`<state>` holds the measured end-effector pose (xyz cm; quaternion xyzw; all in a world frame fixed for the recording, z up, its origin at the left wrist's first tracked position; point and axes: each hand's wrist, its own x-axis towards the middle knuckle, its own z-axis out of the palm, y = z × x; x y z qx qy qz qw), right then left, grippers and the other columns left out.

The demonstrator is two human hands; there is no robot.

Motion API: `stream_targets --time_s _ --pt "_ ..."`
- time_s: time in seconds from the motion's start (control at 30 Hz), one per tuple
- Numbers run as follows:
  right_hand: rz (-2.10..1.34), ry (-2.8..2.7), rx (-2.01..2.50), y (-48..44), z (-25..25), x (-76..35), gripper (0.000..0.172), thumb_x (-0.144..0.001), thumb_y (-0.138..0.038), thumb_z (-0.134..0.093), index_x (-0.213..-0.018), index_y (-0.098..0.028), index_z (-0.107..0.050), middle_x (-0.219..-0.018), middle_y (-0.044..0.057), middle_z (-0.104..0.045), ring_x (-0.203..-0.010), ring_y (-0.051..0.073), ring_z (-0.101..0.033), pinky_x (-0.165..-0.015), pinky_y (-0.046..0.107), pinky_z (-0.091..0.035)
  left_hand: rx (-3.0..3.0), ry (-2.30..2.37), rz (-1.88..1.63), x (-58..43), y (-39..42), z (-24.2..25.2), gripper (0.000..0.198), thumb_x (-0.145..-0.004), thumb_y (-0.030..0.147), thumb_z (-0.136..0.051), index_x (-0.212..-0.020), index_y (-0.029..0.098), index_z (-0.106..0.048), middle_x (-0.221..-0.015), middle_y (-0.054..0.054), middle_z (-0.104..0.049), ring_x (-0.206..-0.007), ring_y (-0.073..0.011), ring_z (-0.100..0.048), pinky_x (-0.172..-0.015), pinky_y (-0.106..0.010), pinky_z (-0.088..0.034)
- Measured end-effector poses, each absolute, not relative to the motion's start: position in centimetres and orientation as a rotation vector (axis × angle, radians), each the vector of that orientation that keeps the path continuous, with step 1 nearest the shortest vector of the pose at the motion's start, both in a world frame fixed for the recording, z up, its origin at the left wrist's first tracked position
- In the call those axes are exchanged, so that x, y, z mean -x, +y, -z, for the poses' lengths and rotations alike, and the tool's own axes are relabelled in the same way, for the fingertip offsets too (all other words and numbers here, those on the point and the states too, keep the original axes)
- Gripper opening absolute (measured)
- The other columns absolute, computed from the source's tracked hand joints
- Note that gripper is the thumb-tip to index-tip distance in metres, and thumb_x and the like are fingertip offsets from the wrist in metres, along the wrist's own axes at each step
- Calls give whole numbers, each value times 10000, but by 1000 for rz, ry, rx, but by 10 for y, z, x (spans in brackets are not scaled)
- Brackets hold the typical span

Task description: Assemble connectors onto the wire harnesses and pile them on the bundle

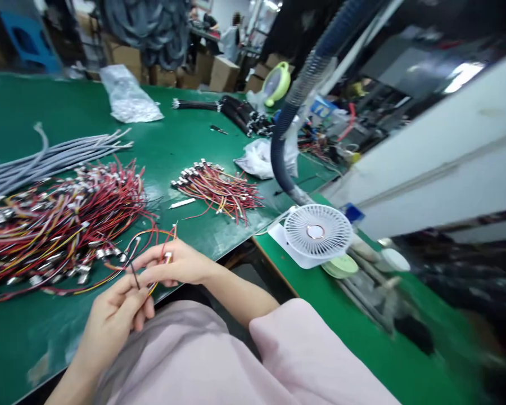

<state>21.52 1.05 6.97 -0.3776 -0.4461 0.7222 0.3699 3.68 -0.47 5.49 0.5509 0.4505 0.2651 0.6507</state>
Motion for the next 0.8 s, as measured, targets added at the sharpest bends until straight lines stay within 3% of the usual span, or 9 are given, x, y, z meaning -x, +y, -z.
stream_targets --time_s 0.17,0.33,0.5,0.63,0.73,0.8 --pt "-1945 -1172 895 8 -73 -222 343 -714 -358 -787 -923 -121 -651 -585 -78 -572 -430 10 -476 -401 126 -366 -1277 1077 -575 -45 -11 -58 257 -810 412 -615 -733 167 -601 -537 20 -580 -400 -85 -429 -416 -201 -320" --pt "-1920 -1066 830 7 -67 -224 416 -643 -443 -825 -806 -137 -595 -592 -57 -614 -437 42 -539 -414 152 -435 -1290 990 -521 -44 -13 -63 250 -844 416 -550 -754 189 -603 -564 1 -599 -485 -136 -489 -500 -244 -393" --pt "-1648 -822 840 -7 -76 -233 406 -652 -468 -813 -765 -171 -560 -450 -107 -492 -306 35 -409 -318 162 -400 -1396 844 -376 -34 -7 -60 301 -882 376 -494 -647 194 -542 -575 -18 -632 -555 -143 -504 -577 -253 -398" --pt "-1375 -760 859 -17 -77 -259 361 -688 -432 -797 -709 -200 -521 -505 -111 -435 -301 15 -347 -271 128 -323 -1227 774 -332 -26 -5 -51 272 -860 389 -538 -678 186 -531 -486 17 -566 -471 -112 -472 -527 -229 -374" --pt "-1345 -877 994 -18 -66 -282 294 -707 -389 -776 -705 -193 -557 -581 -75 -489 -349 40 -433 -313 167 -390 -1140 814 -385 -19 -4 -40 253 -869 407 -565 -803 166 -602 -538 18 -581 -483 -97 -479 -500 -206 -353" --pt "-1183 -988 1142 -19 -60 -295 224 -721 -348 -754 -748 -189 -599 -657 -39 -556 -475 91 -568 -443 230 -506 -1126 848 -417 -14 -5 -34 259 -869 411 -579 -869 159 -638 -590 7 -604 -513 -95 -491 -496 -196 -349"
